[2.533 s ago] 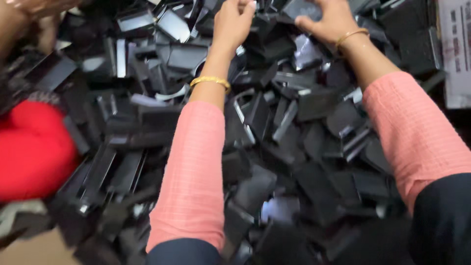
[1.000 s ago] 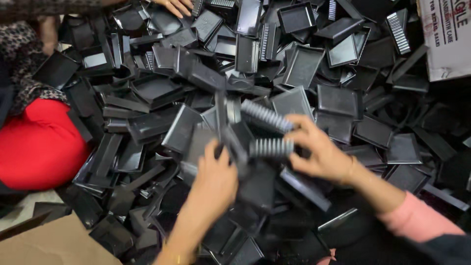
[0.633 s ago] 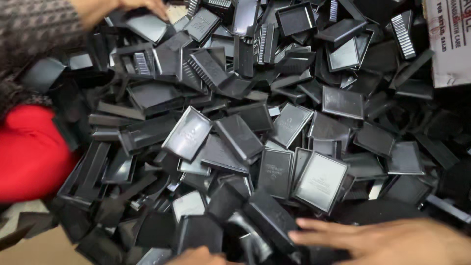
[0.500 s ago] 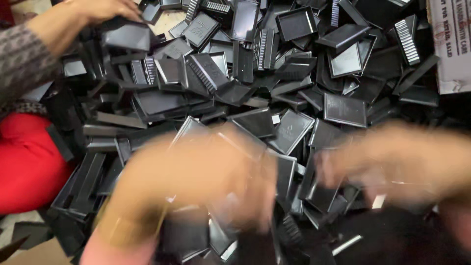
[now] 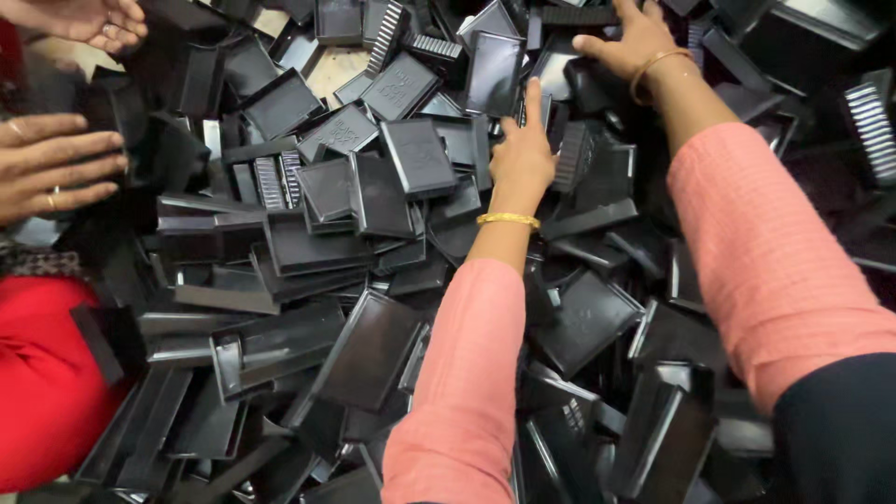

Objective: The person sits cross-legged on the floor and repeatedly picks up two black plastic components from a large pile. They align and press the parts together to form a single unit, then place the assembled unit back into the pile. The process is repeated continuously with no visible final destination for the assembled units.

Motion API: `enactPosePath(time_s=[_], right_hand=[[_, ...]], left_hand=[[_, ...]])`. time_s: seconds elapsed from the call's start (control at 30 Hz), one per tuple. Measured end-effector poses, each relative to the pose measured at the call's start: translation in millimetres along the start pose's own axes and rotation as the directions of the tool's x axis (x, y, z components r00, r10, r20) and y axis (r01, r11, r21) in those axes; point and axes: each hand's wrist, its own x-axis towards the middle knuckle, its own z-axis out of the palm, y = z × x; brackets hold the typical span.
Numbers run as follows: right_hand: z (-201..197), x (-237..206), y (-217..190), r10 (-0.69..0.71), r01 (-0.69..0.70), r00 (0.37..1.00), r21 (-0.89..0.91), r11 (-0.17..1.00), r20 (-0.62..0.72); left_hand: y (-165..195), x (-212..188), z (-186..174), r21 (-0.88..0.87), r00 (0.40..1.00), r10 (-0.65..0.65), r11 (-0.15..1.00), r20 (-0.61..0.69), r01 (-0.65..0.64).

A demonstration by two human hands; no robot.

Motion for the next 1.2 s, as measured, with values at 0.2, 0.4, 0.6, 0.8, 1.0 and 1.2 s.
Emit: enactPosePath(time_s=[0.2, 0.4, 0.6, 0.8, 1.0, 1.2], right_hand=[[0, -37, 12, 0.105, -0.097, 0.992, -0.119, 0.988, 0.068], [-21, -122, -12, 0.033, -0.122, 0.956, 0.294, 0.948, 0.293], [-68, -256, -116, -0.355, 0.318, 0.935, 0.406, 0.857, 0.017], [-140, -381, -216, -0.598, 0.221, 0.707, 0.686, 0.693, 0.377], [-196, -309, -148, -0.778, 0.005, -0.072, 0.78, 0.626, 0.625], [-104, -112, -30, -0.267, 0.133, 0.884, 0.343, 0.93, 0.383]], left_hand=[[-10, -10, 7, -0.061, 0.966, 0.038, 0.997, -0.255, -0.055], [-7, -84, -47, -0.086, 0.907, 0.168, 0.973, -0.385, -0.216], [-17, -225, -124, -0.066, 0.702, 0.513, 0.783, -0.494, -0.618], [-107, -393, -139, -0.155, 0.91, 0.374, 0.903, -0.178, -0.401], [-197, -456, -30, -0.02, 0.823, 0.206, 0.973, 0.529, -0.23], [-225, -469, -38, -0.003, 0.81, 0.176, 0.978, 0.56, -0.211]])
